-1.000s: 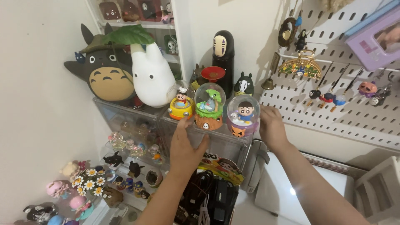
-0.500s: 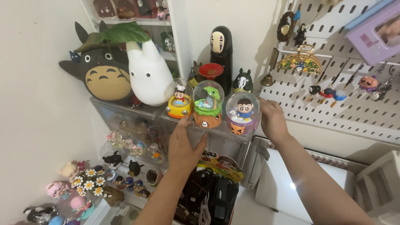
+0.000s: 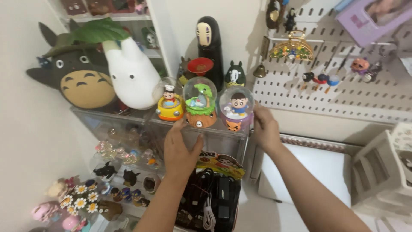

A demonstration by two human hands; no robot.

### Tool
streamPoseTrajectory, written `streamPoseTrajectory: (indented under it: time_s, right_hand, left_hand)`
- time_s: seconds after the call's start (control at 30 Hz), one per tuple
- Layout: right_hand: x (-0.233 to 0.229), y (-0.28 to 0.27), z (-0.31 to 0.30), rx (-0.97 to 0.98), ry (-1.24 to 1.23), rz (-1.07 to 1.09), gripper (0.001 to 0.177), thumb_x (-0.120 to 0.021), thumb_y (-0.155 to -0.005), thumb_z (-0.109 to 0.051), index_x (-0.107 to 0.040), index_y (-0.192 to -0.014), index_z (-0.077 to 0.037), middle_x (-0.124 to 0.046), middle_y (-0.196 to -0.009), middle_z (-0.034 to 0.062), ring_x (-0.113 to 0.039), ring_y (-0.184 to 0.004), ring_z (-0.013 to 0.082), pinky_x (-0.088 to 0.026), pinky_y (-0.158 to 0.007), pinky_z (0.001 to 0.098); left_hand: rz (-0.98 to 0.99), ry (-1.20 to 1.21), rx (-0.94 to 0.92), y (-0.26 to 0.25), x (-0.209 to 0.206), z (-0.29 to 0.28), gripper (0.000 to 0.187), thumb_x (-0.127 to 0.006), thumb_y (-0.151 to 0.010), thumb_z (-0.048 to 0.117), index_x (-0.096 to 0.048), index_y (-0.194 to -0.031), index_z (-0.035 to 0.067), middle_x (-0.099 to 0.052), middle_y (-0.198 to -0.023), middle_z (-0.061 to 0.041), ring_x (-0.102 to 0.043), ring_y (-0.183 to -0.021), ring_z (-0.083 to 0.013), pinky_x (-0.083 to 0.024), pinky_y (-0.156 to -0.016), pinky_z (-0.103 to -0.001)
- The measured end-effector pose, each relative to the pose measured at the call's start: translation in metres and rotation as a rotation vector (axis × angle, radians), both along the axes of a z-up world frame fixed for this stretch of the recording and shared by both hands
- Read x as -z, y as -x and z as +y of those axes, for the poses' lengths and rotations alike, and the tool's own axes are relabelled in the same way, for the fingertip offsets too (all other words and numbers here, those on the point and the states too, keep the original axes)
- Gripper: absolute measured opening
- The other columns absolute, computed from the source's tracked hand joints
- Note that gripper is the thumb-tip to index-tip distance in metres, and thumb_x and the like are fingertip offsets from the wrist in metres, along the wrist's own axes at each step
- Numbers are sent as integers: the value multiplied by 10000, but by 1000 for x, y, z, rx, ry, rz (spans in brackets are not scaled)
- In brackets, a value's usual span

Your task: Organizing various collectibles and office items on a desk and cleaning the surface.

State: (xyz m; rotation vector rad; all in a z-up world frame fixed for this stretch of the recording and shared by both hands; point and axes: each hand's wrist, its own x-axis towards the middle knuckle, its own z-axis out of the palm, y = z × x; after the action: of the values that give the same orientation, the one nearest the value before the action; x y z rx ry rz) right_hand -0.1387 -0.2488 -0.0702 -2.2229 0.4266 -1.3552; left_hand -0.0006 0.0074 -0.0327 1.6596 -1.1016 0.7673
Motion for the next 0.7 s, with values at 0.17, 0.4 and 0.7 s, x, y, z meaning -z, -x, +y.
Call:
streamPoseTrajectory:
  time_s: [0.17,0.4,0.7]
  right_hand:
    - [84,-1,14,-50,-329,9,535,-485,-1022,-36,-433,-1553,-78,-582,-1478,176,-545,-1328,291,-418,-1087,336]
    - [137,25,91,-165,-1053,-122,509,-482,-1092,-221,-417,-1583,-104,-485,-1586,36,-450,-1412,110,-361,-1109,239]
    - [104,71,91,67,-979,265,369,-560,-1017,-84,-674,-1368,-101,-755,-1206,126,-706,-1078,273,-525,-911,317]
  left_hand:
    - [-5,0,17,0,1,0,679,-847,-834,186,-495,-1377,-21,-659,-1225,-170,-621,-1146,-374,-497,-991,-469]
    - [-15,-3,22,-5,2,-1,649,-846,-841,186,-508,-1361,-5,-650,-1222,-163,-620,-1125,-365,-500,-969,-465]
    - [-38,-42,38,-6,7,4,650,-831,-879,184,-481,-1387,-20,-636,-1272,-175,-606,-1177,-377,-476,-1016,-486]
